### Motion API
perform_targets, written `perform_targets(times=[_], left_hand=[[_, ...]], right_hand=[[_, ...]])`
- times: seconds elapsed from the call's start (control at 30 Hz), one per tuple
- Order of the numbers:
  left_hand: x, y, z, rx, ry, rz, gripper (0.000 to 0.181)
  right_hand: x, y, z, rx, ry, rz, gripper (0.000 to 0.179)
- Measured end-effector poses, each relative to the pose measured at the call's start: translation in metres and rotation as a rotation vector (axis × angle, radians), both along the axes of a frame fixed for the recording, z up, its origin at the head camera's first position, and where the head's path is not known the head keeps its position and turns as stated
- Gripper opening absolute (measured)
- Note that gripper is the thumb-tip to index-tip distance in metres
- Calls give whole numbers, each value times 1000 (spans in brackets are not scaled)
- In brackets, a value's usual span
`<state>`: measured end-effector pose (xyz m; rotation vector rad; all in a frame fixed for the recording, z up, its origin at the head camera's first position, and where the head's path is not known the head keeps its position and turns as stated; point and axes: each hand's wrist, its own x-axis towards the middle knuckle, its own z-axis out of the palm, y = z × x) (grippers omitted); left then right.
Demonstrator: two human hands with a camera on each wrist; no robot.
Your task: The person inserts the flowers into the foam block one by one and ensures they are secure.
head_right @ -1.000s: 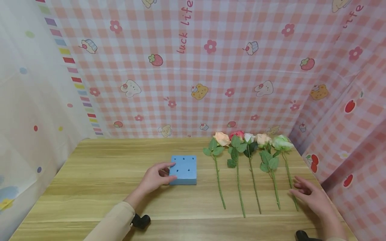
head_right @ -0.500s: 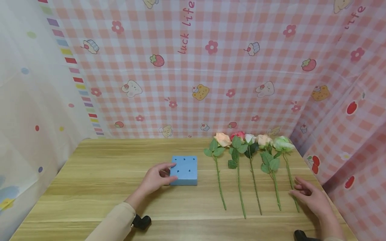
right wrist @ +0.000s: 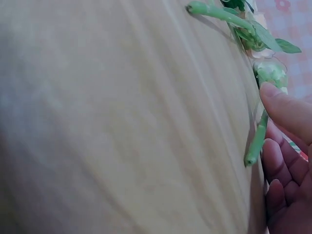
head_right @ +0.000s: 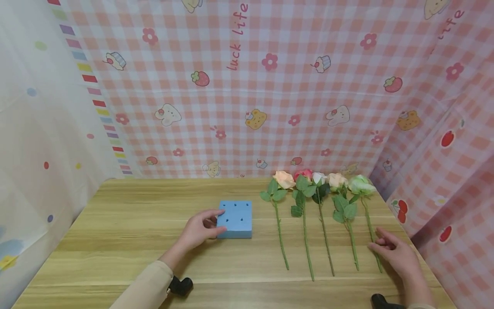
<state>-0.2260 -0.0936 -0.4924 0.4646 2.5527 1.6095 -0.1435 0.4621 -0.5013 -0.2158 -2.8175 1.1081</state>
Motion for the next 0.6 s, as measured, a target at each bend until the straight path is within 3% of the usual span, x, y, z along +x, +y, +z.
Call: perform_targets(times=[0.33,0.6], left_hand=[[0,0,1,5,-8,-1,54],[2,0,2,17,-14,-3,54]], right_hand=[[-1,-5,2,64,-29,-57,75],[-1,-3,-1,-15,-58,-78,73]])
